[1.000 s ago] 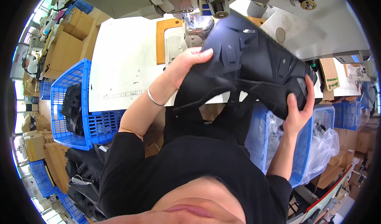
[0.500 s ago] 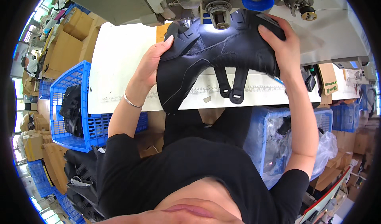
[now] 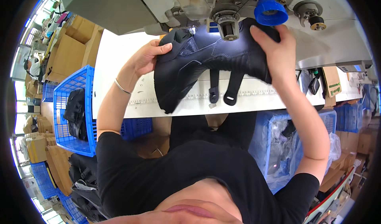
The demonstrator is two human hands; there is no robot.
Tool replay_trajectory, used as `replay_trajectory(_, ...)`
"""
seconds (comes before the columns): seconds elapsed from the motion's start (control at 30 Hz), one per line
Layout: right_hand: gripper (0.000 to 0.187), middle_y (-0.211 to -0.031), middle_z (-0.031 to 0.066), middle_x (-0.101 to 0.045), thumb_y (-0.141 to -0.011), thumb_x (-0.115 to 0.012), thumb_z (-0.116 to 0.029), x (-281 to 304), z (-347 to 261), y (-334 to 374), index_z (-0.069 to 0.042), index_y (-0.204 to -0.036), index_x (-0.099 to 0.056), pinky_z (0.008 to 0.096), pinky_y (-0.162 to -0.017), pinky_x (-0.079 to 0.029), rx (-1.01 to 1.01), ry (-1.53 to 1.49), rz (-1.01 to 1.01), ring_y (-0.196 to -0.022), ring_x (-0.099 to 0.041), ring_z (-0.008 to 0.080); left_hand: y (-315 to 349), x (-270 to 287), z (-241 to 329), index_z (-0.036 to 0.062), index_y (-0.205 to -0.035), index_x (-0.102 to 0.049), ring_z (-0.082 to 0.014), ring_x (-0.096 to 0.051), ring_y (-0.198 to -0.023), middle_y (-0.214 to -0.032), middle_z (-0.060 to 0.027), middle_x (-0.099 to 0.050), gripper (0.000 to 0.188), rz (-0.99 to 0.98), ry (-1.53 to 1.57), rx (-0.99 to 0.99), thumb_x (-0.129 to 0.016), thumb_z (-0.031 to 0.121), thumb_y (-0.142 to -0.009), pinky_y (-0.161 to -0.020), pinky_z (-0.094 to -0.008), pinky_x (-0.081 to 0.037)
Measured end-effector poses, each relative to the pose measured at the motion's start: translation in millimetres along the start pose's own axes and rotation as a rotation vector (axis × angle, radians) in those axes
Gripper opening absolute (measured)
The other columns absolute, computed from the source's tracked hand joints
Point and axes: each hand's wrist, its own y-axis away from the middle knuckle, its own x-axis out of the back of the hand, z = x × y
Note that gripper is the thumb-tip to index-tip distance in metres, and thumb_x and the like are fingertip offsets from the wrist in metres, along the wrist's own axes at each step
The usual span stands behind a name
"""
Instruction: The person sews and assembles parts of a boot upper using an industrial sewing machine, joining the pieces with thread.
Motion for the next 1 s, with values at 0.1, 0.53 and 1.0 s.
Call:
replay_trajectory(0.1, 0.036, -0.095, 0.0073, -0.063, -0.077, -0.071, -0.017, -6.7, 2.6, 13.2, 0.001, -0.105, -0.061, 0.0244, -0.073, -0.047, 0.048, -0.122, 0.056, -0.080, -0.059, 0.0118, -2.9, 2.7, 10.1, -0.0038, -0.111, -0.056, -0.0163, -0.065, -0.088, -0.104, -0.0117, -0.064, 0.032, -0.025, -0.138, 0.022, -0.063, 0.015, -0.087, -0.082, -0.0285, -0.054)
replay_trajectory(0.53, 0.047, -0.101, 0.0098, -0.062, -0.079, -0.069, -0.020, 24.7, -27.4, -7.0, 0.005, -0.116, -0.053, 0.0246, -0.076, -0.050, -0.037, 0.190, -0.308, -0.086, -0.061, 0.0125, -31.9, 25.5, -20.2, 0.0009, -0.117, -0.052, -0.0201, -0.063, -0.098, -0.108, -0.0117, -0.062, 0.044, -0.236, 0.183, 0.108, -0.068, 0.024, -0.083, -0.082, -0.0325, -0.055)
replay_trajectory(1.0, 0.036, -0.102, 0.0043, -0.060, -0.078, -0.066, -0.014, 13.8, -6.3, 18.2, -0.005, -0.112, -0.057, 0.0263, -0.082, -0.045, 0.170, 0.097, -0.258, -0.091, -0.056, 0.0121, -5.0, -19.3, 32.9, 0.0001, -0.114, -0.055, -0.0161, -0.060, -0.092, -0.105, -0.0092, -0.061, 0.042, -0.052, -0.471, -0.100, -0.072, 0.017, -0.079, -0.083, -0.0272, -0.052)
